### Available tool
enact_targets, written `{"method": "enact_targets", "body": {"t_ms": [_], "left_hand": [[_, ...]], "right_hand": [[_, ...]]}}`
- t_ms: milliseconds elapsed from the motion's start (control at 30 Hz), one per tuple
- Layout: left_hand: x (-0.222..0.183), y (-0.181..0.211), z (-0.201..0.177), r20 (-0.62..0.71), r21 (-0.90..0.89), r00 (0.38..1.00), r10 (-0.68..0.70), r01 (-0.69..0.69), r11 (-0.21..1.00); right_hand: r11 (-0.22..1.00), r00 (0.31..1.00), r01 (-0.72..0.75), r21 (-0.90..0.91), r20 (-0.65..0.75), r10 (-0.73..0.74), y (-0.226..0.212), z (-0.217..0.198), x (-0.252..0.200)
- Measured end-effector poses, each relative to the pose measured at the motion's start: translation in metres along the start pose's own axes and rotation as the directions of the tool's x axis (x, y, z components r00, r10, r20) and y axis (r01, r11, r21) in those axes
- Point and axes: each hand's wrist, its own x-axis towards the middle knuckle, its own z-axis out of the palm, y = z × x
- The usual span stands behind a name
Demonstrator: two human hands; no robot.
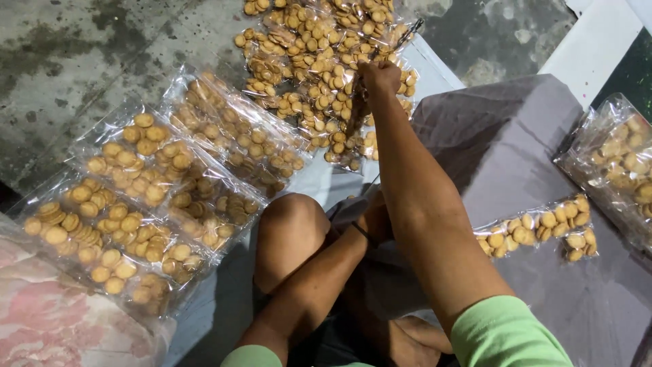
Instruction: The worker is manually sorting and placing cookies and small packets into clear plastic bags.
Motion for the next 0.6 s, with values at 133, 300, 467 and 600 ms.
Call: {"method": "enact_targets", "body": {"t_ms": [133,300,467,600], "left_hand": [[-0.004,0.0,0.004,0.04,-0.391,0.987,-0.157,0.16,0.906],[-0.008,0.006,0.008,0.135,-0.708,0.952,-0.273,0.286,0.645],[-0.013,0.014,0.013,0.322,-0.913,0.884,-0.34,0.384,0.134],[-0.022,0.016,0.015,0.291,-0.956,0.922,-0.257,0.289,-0.044]], "right_hand": [[0.995,0.998,-0.065,0.07,-0.006,0.066,0.006,-0.004,0.002],[0.994,0.999,-0.027,0.103,-0.03,0.031,0.013,-0.014,0.001],[0.969,0.998,-0.051,0.243,0.048,0.04,0.013,-0.024,-0.011],[0.987,0.997,-0.014,0.159,0.083,0.001,0.007,-0.021,-0.029]]}}
